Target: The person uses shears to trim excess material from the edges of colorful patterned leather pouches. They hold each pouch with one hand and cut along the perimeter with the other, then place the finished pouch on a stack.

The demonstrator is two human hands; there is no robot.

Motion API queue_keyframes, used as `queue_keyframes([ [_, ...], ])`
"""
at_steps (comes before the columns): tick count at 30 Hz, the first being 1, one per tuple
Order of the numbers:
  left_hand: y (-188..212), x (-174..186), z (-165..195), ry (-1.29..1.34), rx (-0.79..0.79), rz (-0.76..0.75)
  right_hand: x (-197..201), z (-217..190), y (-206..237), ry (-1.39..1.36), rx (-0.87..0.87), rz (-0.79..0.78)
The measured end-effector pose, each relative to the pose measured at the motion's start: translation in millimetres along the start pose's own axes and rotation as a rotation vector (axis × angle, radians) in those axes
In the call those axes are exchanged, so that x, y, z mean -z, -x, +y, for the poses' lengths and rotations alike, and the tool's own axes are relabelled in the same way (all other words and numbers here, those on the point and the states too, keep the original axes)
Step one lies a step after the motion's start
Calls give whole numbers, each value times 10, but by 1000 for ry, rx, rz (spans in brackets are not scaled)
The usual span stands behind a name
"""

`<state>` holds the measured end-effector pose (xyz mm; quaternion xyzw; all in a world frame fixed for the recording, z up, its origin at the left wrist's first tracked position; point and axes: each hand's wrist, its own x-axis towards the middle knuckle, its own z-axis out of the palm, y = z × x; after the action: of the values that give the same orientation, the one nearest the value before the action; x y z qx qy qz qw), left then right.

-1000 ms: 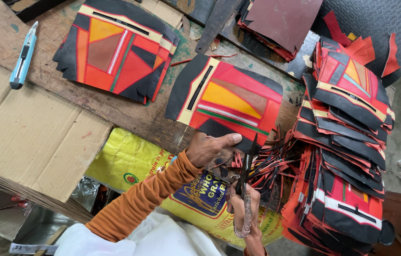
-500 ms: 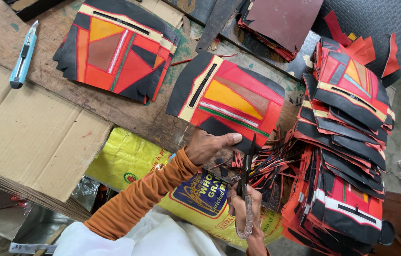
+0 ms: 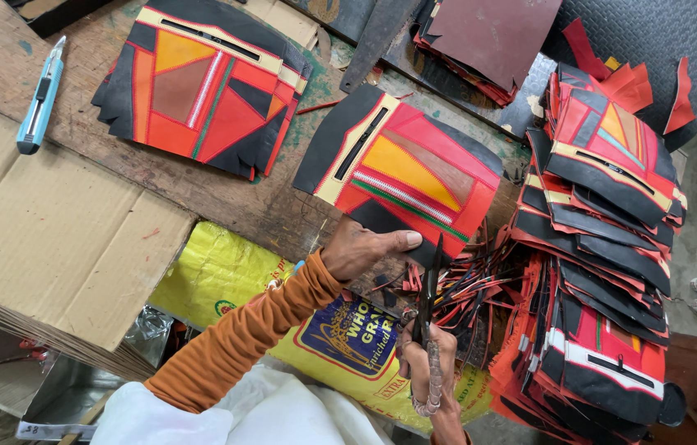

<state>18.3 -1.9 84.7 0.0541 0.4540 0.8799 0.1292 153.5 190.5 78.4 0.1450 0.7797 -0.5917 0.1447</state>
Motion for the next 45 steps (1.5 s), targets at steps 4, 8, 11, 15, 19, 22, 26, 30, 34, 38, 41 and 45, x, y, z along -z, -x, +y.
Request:
queue_keyframes([
  [4,-24,12,0,-23,-33,-26,6,-6,4,-27,35,-10],
  [8,-39,26,15,3,10,-45,-1,-2,15,-38,26,-2],
  [11,-43,35,39,-64,-44,-56,1,1,19,-31,44,-5],
  [15,-49,42,68,-23,29,-47,7,3,16,-6,13,1],
  [19,-57,55,78,25,33,-65,5,24,8,-16,33,-5],
  [22,-69,75,75,31,32,-97,5,61,13,-30,42,-10],
  [26,-86,97,65,82,68,-124,18,107,20,-21,80,-24],
  [30,-91,104,49,28,1,-145,24,101,12,-5,68,-29],
  [34,-95,101,23,20,44,-97,18,41,27,-11,86,-104],
  [38,-109,80,-9,97,130,-62,3,-1,104,23,66,-99],
  [41,-115,87,-16,105,150,-47,-9,8,119,-5,47,-91],
  [45,-122,102,-5,-9,118,-18,8,58,128,-7,38,-69],
])
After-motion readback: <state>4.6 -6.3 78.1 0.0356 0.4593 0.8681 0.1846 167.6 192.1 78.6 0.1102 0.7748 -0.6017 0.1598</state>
